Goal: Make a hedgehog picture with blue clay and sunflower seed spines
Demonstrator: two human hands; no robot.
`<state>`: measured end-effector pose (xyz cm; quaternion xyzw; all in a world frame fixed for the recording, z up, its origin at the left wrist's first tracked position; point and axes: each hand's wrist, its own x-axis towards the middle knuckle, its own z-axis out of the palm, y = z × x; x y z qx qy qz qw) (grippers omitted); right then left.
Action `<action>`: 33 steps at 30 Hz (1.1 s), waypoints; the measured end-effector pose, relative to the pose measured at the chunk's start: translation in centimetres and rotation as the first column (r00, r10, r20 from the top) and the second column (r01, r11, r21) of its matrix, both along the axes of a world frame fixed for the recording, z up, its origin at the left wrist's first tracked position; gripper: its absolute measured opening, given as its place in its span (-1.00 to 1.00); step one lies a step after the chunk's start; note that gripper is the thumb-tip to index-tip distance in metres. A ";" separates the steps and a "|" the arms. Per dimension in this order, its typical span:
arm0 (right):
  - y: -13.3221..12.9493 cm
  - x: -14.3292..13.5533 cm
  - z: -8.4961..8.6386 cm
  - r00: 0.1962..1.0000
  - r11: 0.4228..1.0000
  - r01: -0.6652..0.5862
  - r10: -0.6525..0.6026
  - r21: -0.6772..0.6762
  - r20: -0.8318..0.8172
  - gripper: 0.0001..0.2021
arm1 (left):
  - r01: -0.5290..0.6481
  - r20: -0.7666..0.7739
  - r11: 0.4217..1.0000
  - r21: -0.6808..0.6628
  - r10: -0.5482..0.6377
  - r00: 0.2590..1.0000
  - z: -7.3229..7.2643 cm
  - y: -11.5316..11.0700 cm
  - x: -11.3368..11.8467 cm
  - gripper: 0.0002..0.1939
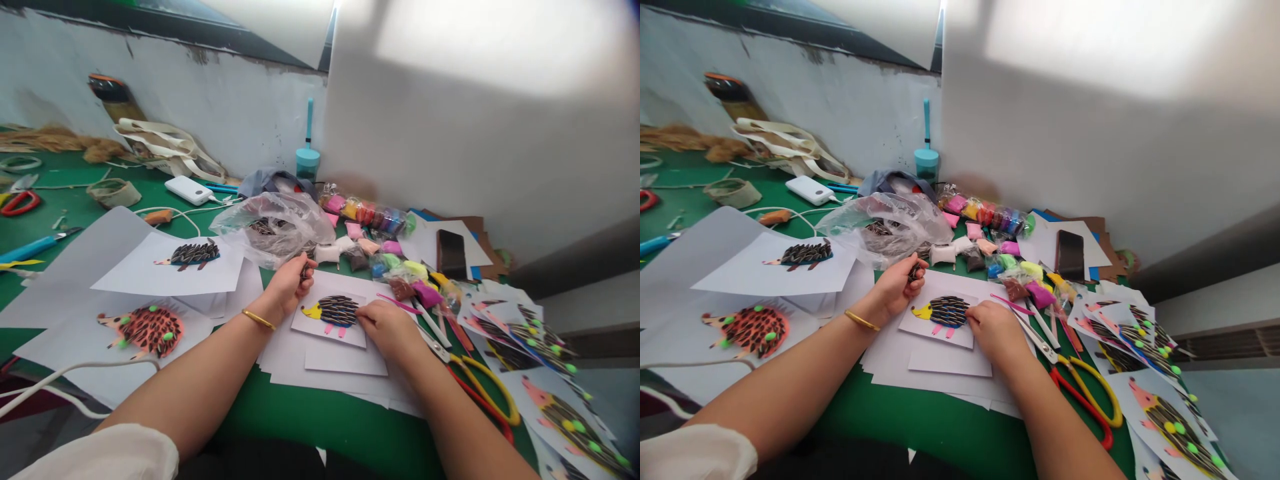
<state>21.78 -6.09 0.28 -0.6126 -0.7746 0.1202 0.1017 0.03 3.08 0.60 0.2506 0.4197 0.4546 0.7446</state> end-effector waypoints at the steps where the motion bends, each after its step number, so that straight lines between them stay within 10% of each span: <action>1: -0.1 0.1 0.1 1.000 1.000 -0.002 0.002 -0.005 -0.002 -0.80 | 0.004 0.008 1.000 -0.013 -0.004 1.000 0.0 0.0 0.0 -0.69; 10: -0.7 1.1 1.1 0.992 0.971 0.047 -0.018 0.233 -0.124 -0.80 | 0.192 0.097 0.981 0.002 -0.191 0.977 0.6 -0.7 -0.1 -0.84; 16: -1.3 -0.2 1.7 0.938 0.889 -0.021 0.176 0.458 -0.298 -0.79 | 0.484 -0.057 0.869 0.101 -0.481 0.875 1.7 -3.9 1.3 -0.69; 25: -1.6 -1.2 1.8 0.895 0.896 -0.084 0.260 0.437 -0.361 -0.83 | 0.648 -0.037 0.748 0.144 -0.650 0.759 2.3 -6.4 2.4 -0.69; 33: -1.6 -1.0 1.9 0.942 0.920 -0.057 0.178 0.388 -0.285 -0.83 | 0.645 -0.084 0.759 0.087 -0.640 0.764 2.3 -6.3 2.3 -0.66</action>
